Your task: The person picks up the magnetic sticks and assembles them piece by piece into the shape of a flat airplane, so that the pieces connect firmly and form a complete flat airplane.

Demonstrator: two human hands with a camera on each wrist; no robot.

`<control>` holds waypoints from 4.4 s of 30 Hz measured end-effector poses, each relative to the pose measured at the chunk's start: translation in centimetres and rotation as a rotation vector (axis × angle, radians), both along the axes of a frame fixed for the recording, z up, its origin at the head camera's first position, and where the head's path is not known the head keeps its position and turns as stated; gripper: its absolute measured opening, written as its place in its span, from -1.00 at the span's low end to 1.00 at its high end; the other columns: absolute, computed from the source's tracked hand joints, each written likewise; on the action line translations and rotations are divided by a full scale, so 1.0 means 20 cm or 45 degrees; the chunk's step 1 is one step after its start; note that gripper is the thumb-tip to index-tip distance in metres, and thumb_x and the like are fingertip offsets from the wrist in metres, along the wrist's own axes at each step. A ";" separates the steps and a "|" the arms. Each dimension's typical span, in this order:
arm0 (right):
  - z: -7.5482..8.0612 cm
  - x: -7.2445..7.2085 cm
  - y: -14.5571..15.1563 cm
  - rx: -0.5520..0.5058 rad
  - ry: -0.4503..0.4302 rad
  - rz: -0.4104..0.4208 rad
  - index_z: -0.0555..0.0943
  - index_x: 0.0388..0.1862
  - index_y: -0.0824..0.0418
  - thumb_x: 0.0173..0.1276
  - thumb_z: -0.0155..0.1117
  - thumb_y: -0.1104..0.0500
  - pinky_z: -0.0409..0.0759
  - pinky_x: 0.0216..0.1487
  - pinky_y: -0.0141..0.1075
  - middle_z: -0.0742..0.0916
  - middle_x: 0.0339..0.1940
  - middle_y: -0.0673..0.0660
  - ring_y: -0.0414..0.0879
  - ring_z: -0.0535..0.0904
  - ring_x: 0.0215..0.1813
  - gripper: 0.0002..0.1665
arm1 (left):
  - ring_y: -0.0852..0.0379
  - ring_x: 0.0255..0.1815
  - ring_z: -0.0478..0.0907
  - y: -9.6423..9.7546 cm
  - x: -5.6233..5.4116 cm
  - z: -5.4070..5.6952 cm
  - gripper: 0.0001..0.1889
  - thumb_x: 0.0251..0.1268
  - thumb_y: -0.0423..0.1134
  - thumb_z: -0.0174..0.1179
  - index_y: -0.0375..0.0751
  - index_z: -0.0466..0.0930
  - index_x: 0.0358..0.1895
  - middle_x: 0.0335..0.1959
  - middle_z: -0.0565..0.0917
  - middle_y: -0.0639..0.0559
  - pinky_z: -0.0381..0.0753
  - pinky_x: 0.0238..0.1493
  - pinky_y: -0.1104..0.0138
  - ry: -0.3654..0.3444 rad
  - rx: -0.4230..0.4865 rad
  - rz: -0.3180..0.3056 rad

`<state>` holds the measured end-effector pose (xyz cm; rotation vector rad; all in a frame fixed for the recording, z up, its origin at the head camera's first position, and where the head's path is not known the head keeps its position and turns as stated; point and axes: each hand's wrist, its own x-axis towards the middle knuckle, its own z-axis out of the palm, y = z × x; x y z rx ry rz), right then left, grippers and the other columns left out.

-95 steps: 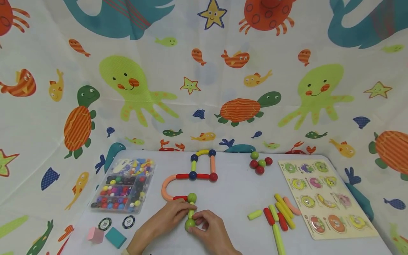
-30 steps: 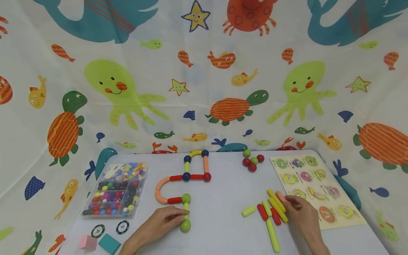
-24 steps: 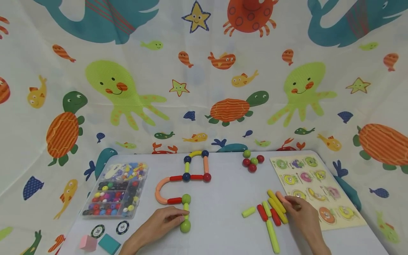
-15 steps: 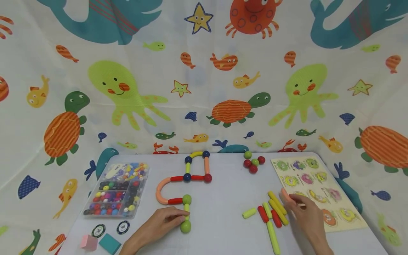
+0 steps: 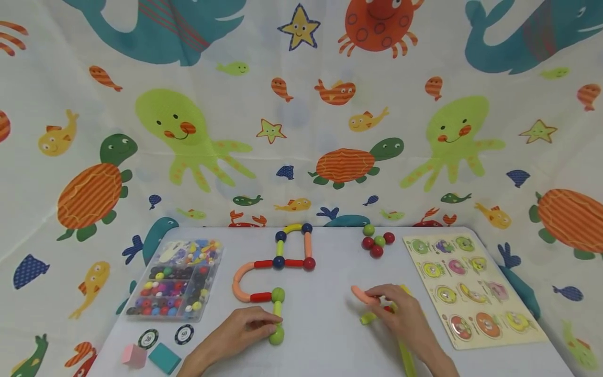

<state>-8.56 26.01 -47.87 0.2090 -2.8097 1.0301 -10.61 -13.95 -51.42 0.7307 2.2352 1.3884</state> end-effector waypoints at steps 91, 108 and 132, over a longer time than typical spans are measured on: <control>-0.17 -0.60 0.02 -0.323 -0.229 -0.631 0.47 0.38 0.30 0.44 0.35 0.05 0.59 0.16 -0.12 0.64 0.15 0.34 0.15 0.50 0.13 -0.37 | 0.53 -0.02 0.57 0.26 0.09 0.00 -0.73 0.34 -0.03 0.33 0.15 0.74 0.07 -0.11 0.72 0.47 0.36 0.50 0.11 0.409 -0.225 -0.050; -0.20 -0.22 -0.29 -0.603 -0.437 -0.015 0.60 0.26 0.07 0.25 0.51 -0.07 0.65 0.11 -0.43 0.72 0.14 0.06 -0.07 0.67 0.15 -0.38 | 0.55 -0.07 0.61 0.26 0.08 0.00 -0.79 0.31 -0.08 0.34 0.19 0.77 -0.01 -0.20 0.73 0.52 0.20 0.57 0.00 0.233 -0.167 -0.035; -0.23 -0.08 -0.36 -0.420 -0.646 0.468 0.63 0.20 -0.07 0.36 0.39 -0.14 0.59 0.30 -0.15 0.73 0.08 -0.12 -0.17 0.62 0.12 -0.53 | 0.55 -0.11 0.59 0.25 0.09 -0.01 -0.81 0.33 -0.16 0.36 0.13 0.78 -0.03 -0.22 0.72 0.47 0.29 0.51 -0.03 0.492 -0.178 -0.070</control>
